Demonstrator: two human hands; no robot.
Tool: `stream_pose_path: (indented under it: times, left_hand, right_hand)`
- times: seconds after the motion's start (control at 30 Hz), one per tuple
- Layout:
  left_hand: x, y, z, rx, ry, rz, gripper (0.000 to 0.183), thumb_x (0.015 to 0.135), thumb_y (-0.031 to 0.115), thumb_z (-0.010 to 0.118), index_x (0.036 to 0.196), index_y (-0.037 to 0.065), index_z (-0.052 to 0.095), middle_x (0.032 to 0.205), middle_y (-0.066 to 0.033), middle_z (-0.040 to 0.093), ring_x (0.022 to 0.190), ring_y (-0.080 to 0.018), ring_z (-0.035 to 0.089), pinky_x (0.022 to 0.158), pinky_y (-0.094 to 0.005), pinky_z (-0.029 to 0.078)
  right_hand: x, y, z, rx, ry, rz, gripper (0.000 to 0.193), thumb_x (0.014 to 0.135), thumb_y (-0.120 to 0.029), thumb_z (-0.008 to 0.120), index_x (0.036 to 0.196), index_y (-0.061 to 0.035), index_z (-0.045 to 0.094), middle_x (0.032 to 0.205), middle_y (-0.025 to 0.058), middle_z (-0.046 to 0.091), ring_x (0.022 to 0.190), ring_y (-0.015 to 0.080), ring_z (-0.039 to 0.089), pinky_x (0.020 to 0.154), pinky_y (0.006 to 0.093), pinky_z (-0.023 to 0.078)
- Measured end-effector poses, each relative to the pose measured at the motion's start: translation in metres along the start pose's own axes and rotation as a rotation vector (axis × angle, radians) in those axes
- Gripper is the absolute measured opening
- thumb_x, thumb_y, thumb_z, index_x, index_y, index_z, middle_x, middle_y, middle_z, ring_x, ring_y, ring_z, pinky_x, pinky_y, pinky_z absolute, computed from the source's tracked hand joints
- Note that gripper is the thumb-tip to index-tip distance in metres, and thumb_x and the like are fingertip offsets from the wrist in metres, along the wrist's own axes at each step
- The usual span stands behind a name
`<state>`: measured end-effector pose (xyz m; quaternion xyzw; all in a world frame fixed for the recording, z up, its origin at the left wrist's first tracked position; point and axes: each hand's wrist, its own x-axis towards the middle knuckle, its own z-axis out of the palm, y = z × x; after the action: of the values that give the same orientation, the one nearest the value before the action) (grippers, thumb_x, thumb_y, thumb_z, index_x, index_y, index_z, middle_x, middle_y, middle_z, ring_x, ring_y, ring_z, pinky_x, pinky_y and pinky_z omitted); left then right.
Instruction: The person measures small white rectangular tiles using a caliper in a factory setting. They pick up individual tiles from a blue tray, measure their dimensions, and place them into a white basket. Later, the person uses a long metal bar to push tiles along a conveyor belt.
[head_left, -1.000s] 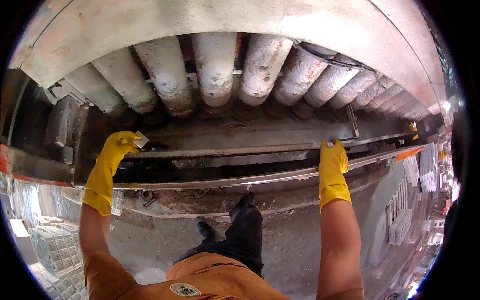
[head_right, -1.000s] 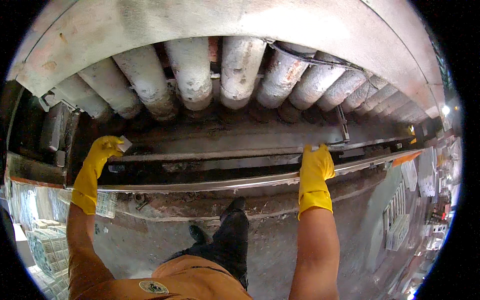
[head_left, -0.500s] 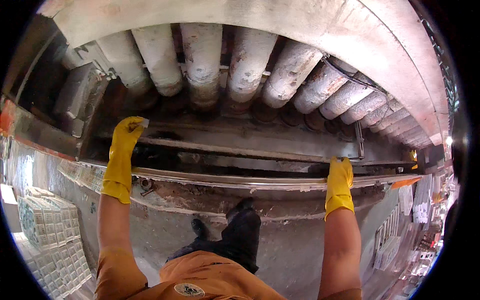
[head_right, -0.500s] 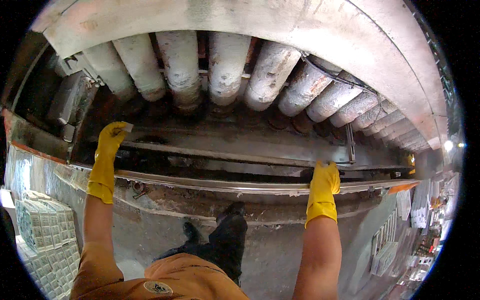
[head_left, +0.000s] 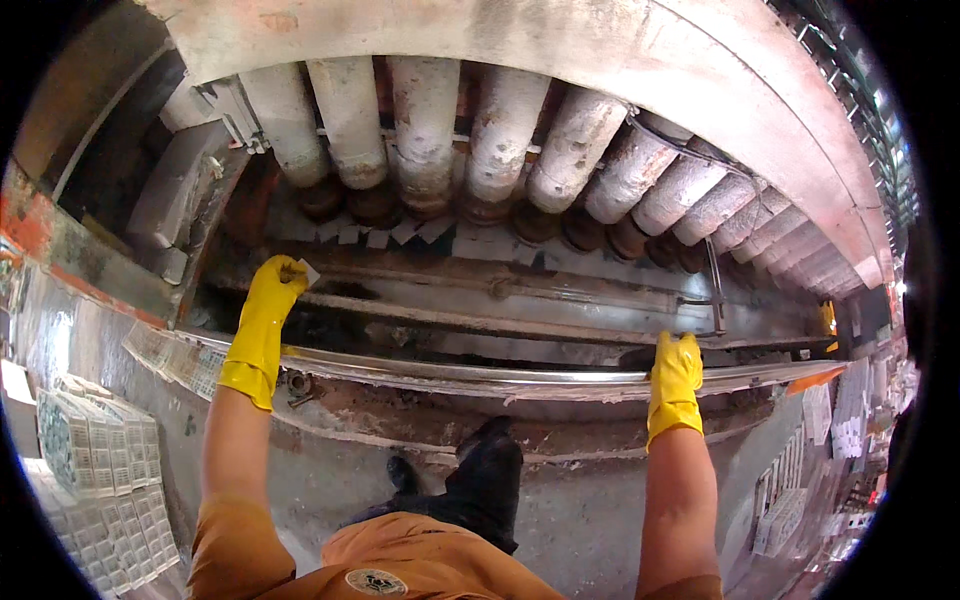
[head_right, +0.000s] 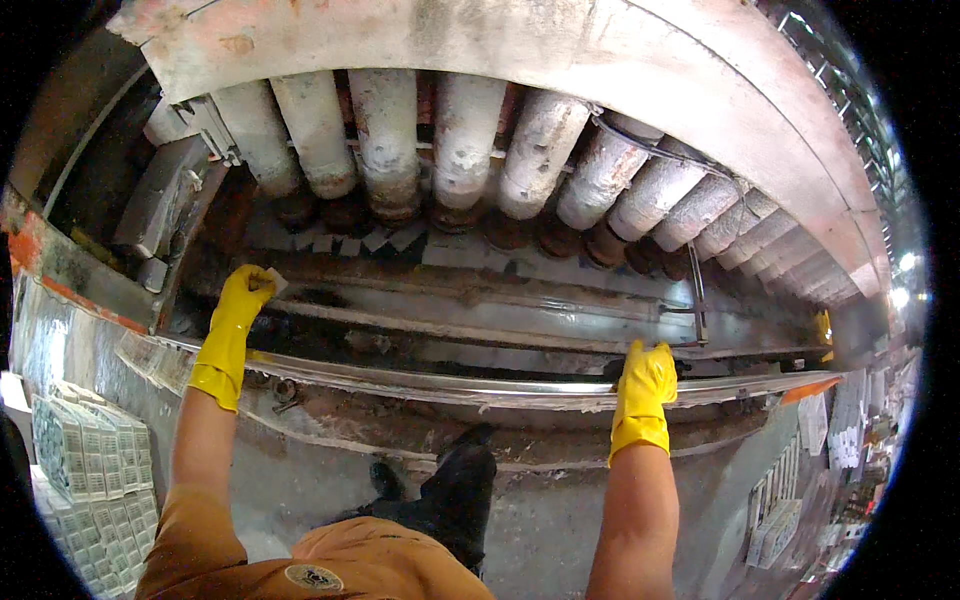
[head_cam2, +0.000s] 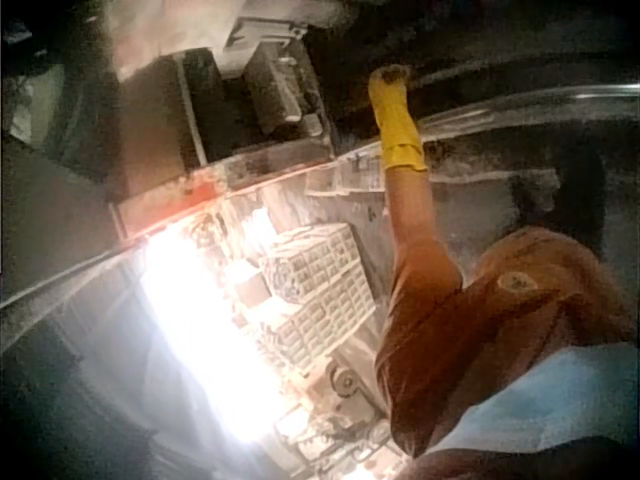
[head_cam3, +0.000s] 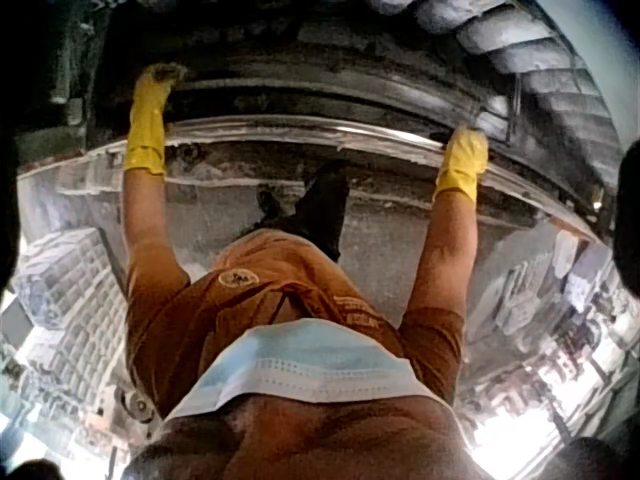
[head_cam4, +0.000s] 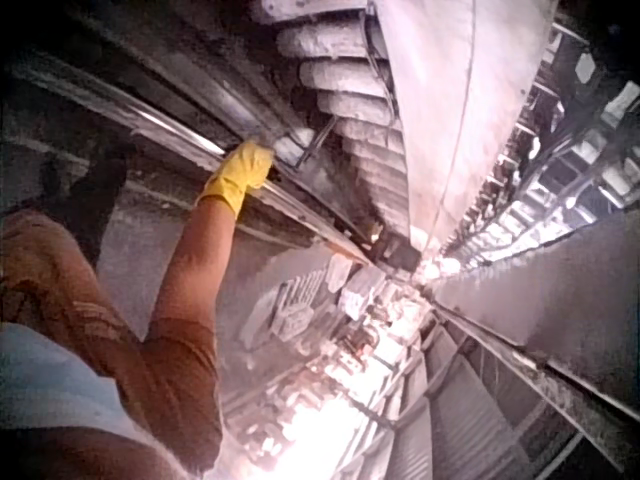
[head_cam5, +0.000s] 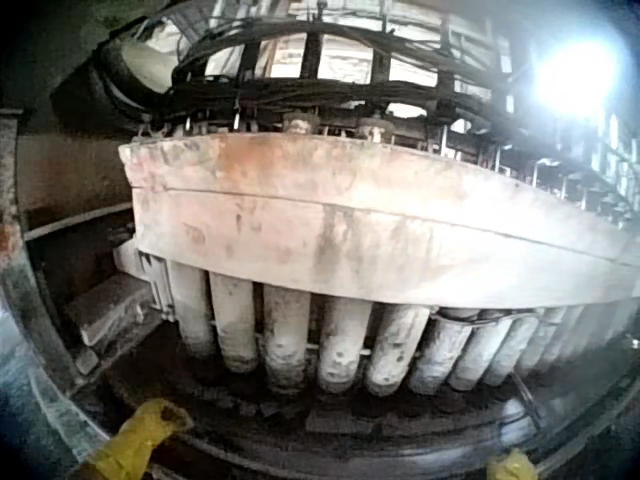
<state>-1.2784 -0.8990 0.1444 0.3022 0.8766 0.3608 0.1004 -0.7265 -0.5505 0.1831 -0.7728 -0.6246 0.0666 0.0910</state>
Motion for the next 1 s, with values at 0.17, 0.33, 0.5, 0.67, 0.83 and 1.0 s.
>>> stream_pose_path:
  times: [0.17, 0.33, 0.5, 0.67, 0.83, 1.0]
  left_hand:
    - [-0.004, -0.019, 0.004, -0.087, -0.1, -0.111, 0.043, 0.082, -0.001, 0.073, 0.124, 0.004, 0.067, 0.103, -0.0112, 0.075, 0.095, -0.0222, 0.07, 0.087, -0.0333, 0.054]
    - [-0.016, -0.002, 0.003, -0.035, -0.204, -0.227, 0.052, 0.08, -0.004, 0.071, 0.132, 0.004, 0.066, 0.108, -0.0131, 0.075, 0.095, -0.0222, 0.071, 0.088, -0.0327, 0.054]
    - [-0.025, -0.026, 0.005, -0.099, -0.166, -0.165, 0.046, 0.081, -0.006, 0.07, 0.126, 0.004, 0.069, 0.104, -0.0138, 0.075, 0.096, -0.0214, 0.071, 0.088, -0.0319, 0.054]
    - [-0.033, -0.027, 0.022, -0.166, -0.325, -0.199, 0.04, 0.08, -0.01, 0.067, 0.118, 0.002, 0.072, 0.106, -0.0146, 0.075, 0.093, -0.0231, 0.072, 0.083, -0.0335, 0.058]
    - [-0.018, -0.044, 0.047, -0.262, -0.427, -0.238, 0.036, 0.079, -0.014, 0.065, 0.113, -0.002, 0.071, 0.099, -0.0148, 0.075, 0.084, -0.0241, 0.072, 0.072, -0.0363, 0.06]
    - [0.017, -0.003, 0.113, -0.284, -0.464, -0.265, 0.03, 0.085, -0.005, 0.061, 0.113, -0.001, 0.073, 0.093, -0.0164, 0.074, 0.072, -0.0248, 0.07, 0.058, -0.0343, 0.057]
  right_hand:
    - [-0.012, 0.012, 0.002, -0.047, 0.046, -0.048, 0.06, 0.094, -0.048, 0.06, 0.134, -0.0032, 0.062, 0.123, 0.0217, 0.07, 0.111, 0.0393, 0.069, 0.098, 0.0492, 0.05]
    - [-0.01, 0.034, 0.009, 0.005, 0.002, 0.01, 0.061, 0.094, -0.051, 0.061, 0.135, -0.0055, 0.062, 0.125, 0.0196, 0.07, 0.112, 0.0382, 0.068, 0.097, 0.0499, 0.05]
    - [-0.023, 0.032, 0.005, -0.042, 0.005, -0.018, 0.06, 0.096, -0.05, 0.06, 0.137, -0.0046, 0.06, 0.113, 0.0185, 0.074, 0.094, 0.0345, 0.075, 0.092, 0.0465, 0.052]
    - [-0.03, 0.046, 0.001, -0.031, -0.001, 0.018, 0.06, 0.093, -0.052, 0.061, 0.132, -0.0062, 0.065, 0.122, 0.0192, 0.072, 0.112, 0.0385, 0.068, 0.094, 0.0521, 0.05]
    - [-0.041, 0.067, 0.015, -0.022, 0.112, -0.042, 0.06, 0.092, -0.052, 0.063, 0.132, -0.0078, 0.066, 0.122, 0.0175, 0.072, 0.111, 0.0375, 0.069, 0.093, 0.052, 0.05]
    - [-0.058, 0.072, 0.012, -0.024, 0.095, -0.001, 0.059, 0.091, -0.051, 0.066, 0.132, -0.0085, 0.067, 0.121, 0.0164, 0.073, 0.109, 0.0359, 0.07, 0.093, 0.0498, 0.051]
